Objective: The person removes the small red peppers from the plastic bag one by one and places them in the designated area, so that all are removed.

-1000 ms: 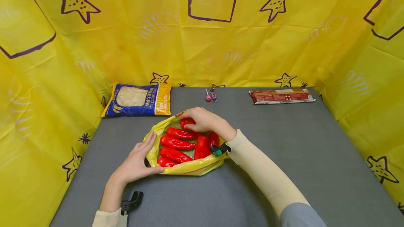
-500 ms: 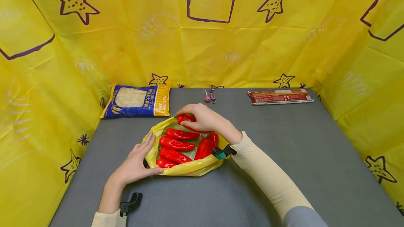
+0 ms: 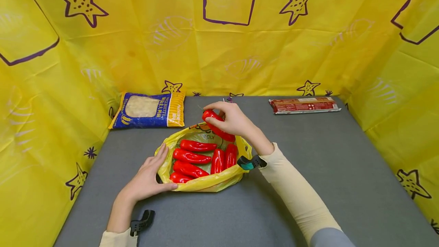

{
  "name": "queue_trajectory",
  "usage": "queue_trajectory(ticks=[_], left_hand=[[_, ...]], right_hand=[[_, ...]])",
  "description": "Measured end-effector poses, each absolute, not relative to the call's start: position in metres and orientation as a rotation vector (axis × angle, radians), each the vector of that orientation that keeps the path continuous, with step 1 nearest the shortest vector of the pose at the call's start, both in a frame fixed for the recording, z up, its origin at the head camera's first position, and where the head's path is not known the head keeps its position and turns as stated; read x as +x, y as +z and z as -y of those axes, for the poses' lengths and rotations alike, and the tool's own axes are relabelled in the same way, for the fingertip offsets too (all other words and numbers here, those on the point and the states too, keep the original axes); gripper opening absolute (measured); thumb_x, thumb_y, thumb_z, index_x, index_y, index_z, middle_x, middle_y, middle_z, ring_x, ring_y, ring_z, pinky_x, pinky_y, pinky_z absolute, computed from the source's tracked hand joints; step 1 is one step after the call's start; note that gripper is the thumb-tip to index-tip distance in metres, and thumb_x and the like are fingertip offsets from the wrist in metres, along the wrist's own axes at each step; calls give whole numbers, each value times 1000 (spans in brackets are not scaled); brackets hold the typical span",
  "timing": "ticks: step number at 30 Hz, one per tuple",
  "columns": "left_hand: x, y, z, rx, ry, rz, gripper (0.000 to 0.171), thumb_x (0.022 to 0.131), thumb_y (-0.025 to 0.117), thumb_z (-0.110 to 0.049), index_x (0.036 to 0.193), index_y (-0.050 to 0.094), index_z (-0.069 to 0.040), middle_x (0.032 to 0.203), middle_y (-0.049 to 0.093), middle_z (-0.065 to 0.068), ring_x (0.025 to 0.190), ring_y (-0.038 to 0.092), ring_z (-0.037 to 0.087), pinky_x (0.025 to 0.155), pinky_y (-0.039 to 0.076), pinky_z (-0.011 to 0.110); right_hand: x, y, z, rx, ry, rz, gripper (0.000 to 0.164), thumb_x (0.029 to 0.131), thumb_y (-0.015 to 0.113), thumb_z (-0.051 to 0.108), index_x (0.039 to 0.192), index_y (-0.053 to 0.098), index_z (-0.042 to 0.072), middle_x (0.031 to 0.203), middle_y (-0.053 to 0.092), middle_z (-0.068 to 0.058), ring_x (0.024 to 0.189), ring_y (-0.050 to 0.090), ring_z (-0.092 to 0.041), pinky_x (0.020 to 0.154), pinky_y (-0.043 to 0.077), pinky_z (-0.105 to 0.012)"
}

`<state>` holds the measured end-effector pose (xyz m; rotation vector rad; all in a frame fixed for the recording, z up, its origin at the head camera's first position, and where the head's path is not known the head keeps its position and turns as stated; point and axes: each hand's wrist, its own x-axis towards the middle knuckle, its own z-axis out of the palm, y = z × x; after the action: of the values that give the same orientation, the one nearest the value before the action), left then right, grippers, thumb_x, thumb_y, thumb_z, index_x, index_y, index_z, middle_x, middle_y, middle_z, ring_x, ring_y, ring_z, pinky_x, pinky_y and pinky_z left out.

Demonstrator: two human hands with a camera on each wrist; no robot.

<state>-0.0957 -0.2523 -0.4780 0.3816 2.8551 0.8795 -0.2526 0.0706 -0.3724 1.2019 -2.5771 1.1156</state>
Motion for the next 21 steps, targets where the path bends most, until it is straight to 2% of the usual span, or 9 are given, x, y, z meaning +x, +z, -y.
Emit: queue_trajectory(ticks=[6, 14, 21], left_hand=[[-96, -478, 252, 348, 866, -2848, 125, 80, 81, -70, 172, 17, -14, 180, 8, 6, 145, 34, 38, 112, 36, 72], [-95, -477, 251, 367, 860, -2860, 123, 79, 82, -69, 169, 24, -8, 179, 10, 9, 145, 35, 40, 112, 36, 72], [-95, -476, 251, 360, 849, -2855, 125, 78, 82, -71, 170, 23, -9, 180, 9, 8, 145, 35, 40, 111, 37, 72]], right_hand=[[-260, -379, -99, 906, 1225, 2591, 35, 99, 77, 24, 131, 75, 11, 115, 77, -7, 78, 70, -22, 71, 56, -36], [-265, -399, -141, 497, 1317, 2606, 38, 100, 76, 30, 133, 73, 11, 109, 78, -12, 70, 71, -24, 56, 56, -32], [-267, -421, -166, 293, 1365, 2620, 39, 101, 74, 31, 133, 73, 9, 128, 73, -16, 66, 66, -20, 54, 51, -23]])
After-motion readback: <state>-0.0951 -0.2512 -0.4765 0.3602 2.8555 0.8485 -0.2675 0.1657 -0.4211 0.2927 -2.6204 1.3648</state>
